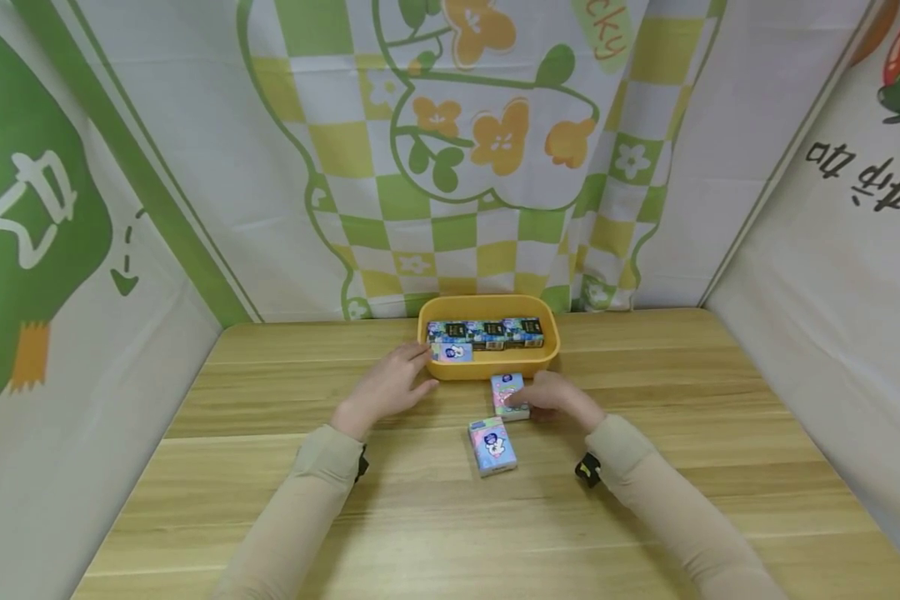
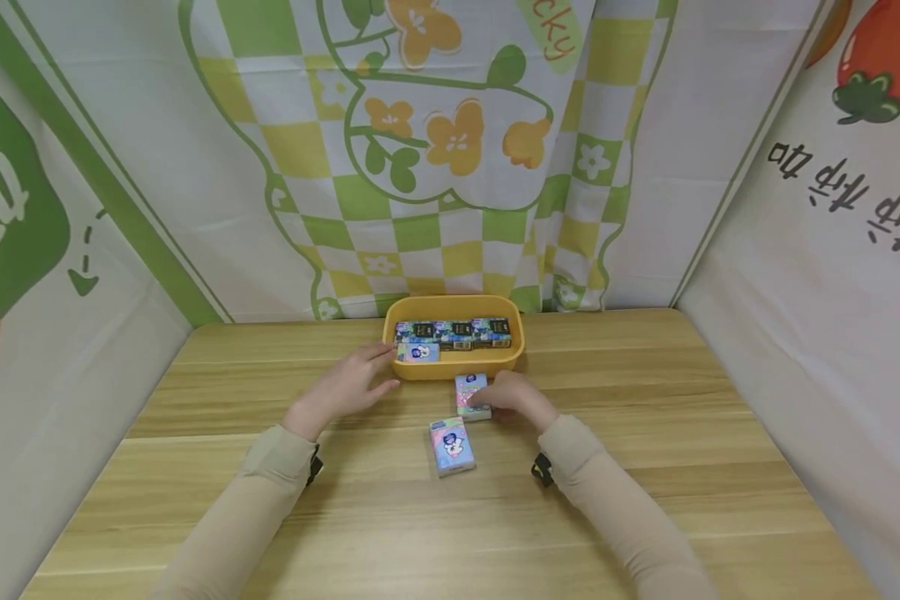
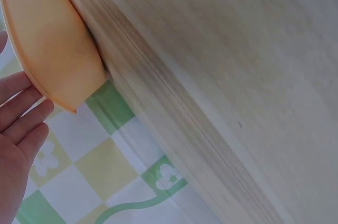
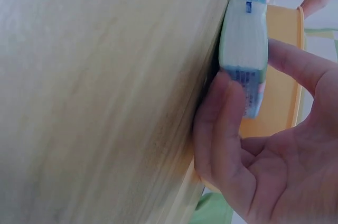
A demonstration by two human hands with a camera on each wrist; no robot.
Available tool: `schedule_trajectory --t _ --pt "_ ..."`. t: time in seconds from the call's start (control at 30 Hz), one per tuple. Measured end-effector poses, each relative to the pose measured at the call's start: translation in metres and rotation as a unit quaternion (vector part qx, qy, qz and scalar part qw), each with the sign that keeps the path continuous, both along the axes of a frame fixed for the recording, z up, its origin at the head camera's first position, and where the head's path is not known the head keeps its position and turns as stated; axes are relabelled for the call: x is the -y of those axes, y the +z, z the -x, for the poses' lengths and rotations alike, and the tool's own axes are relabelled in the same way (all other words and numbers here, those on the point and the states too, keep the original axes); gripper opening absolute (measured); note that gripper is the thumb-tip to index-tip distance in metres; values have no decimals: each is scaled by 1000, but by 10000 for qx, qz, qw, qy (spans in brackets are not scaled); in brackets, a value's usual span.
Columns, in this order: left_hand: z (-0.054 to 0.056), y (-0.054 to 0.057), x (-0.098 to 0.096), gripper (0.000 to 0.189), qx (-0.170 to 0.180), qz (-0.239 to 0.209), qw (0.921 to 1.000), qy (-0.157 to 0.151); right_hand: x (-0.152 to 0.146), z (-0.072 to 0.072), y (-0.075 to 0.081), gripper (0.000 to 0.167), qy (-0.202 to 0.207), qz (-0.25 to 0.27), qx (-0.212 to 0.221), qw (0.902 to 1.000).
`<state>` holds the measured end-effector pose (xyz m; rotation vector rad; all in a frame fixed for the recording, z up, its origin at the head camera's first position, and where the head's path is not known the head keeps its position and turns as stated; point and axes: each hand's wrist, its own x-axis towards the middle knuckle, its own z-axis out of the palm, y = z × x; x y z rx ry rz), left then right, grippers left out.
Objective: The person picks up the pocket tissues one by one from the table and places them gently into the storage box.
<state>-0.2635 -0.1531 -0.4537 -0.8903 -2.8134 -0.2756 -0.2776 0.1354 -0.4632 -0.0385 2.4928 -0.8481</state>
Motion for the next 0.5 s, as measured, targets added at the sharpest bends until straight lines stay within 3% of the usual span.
schedule_trajectory --t 0.17,0.33,0.5 --pt "0 0 1 55 8 -22 10000 -13 3 -2 0 50 181 -139 -227 9995" --pt "-1 0 0 54 -67 -77 9999 -33 6 -5 3 47 -34 -97 -317 9994" --pt "-2 1 0 54 -86 -117 9999 -31 5 -7 2 47 -256 299 -285 9988"
